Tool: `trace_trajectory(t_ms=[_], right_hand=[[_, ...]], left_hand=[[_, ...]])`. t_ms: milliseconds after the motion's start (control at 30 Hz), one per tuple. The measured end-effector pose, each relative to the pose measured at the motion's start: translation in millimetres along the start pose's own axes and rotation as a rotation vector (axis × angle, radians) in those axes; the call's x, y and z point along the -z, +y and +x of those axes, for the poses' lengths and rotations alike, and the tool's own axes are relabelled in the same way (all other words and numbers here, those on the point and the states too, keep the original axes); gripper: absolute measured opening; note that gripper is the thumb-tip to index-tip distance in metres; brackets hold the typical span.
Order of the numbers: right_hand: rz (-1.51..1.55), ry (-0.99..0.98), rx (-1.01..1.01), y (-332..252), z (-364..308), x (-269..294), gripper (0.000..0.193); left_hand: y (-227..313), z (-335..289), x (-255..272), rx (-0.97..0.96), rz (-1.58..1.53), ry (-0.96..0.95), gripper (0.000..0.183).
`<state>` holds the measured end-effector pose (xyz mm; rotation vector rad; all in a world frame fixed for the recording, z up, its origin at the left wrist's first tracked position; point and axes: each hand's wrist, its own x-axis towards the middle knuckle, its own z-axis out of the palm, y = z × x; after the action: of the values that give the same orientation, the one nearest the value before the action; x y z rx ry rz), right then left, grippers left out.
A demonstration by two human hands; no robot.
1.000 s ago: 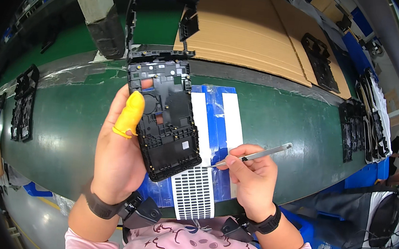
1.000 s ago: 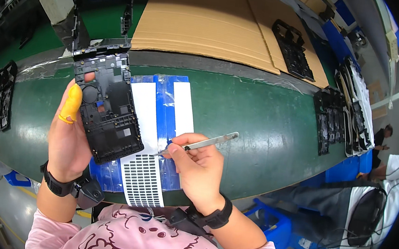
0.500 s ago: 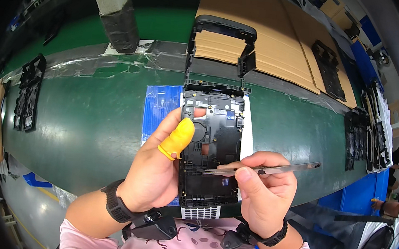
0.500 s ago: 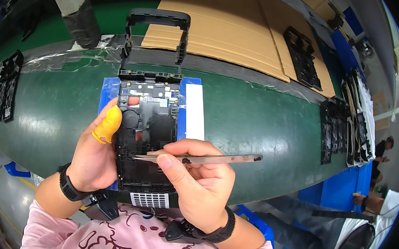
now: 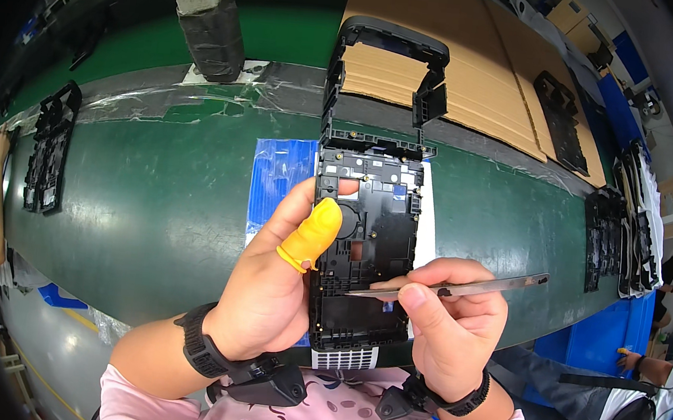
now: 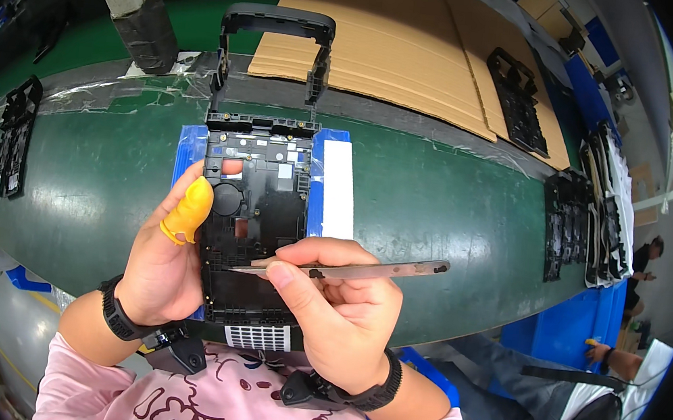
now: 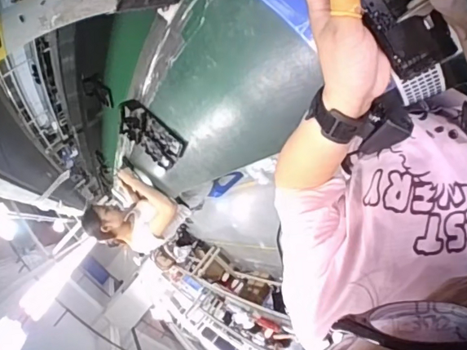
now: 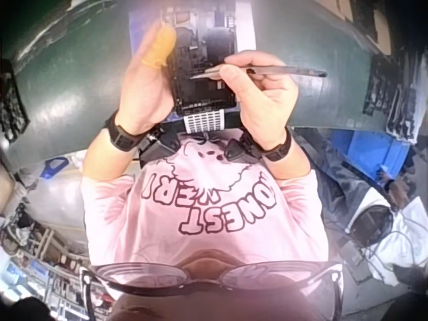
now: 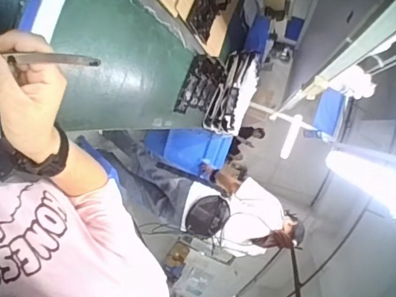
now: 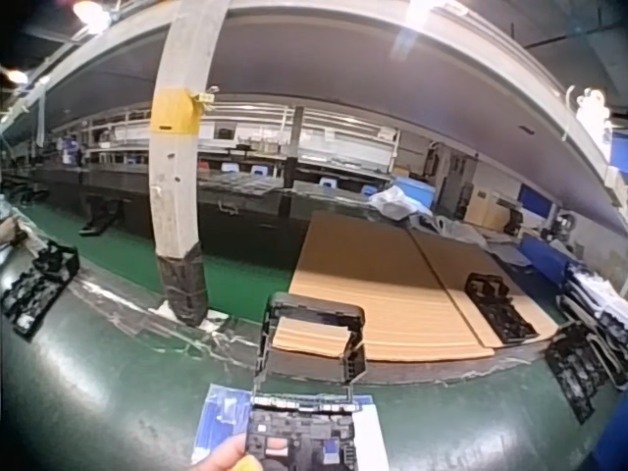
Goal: Assembling components into a black plastic device casing using tweezers.
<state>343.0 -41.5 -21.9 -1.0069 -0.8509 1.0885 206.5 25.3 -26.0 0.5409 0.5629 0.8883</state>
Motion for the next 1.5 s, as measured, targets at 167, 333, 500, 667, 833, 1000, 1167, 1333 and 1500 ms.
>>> trace_trajectory(t_ms=[167, 333, 500, 667, 833, 1000, 1167, 1333, 1500], right_hand=[[-0.019, 0.001, 0.004, 1, 1, 0, 0.016], [-0.033, -0.015, 0.025, 0, 1, 3, 0.016], [-0.008, 0.011, 0.055, -7, 4, 0, 0.016], [0.133, 0.21, 0.147, -14, 1, 18, 0.013], [-0.093, 0.178, -0.159, 12, -2, 20, 0.011], [-0.154, 0.158, -0.197, 26, 2, 23, 0.012], [-0.148, 0.166, -0.219, 28, 2, 23, 0.012], [-0.112, 0.16, -0.211, 26, 3, 23, 0.013], [0.059, 0.209, -0.059, 3, -4, 28, 0.016]], left_hand=[[1, -2, -2, -0.015, -0.056, -0.045, 0.041], [0, 1, 6, -0.052, 0.065, -0.135, 0.065], [2, 0, 1, -0.097, 0.078, -0.11, 0.081], [16, 5, -3, -0.391, 0.092, -0.088, 0.084], [28, 8, 21, -0.547, 0.168, -0.118, 0.057], [30, 7, 19, -0.5, -0.015, -0.036, 0.042], [29, 10, 15, -0.41, -0.058, 0.091, 0.038], [23, 11, 2, -0.496, 0.066, 0.123, 0.023], [9, 9, 0, -0.407, -0.02, 0.019, 0.026]])
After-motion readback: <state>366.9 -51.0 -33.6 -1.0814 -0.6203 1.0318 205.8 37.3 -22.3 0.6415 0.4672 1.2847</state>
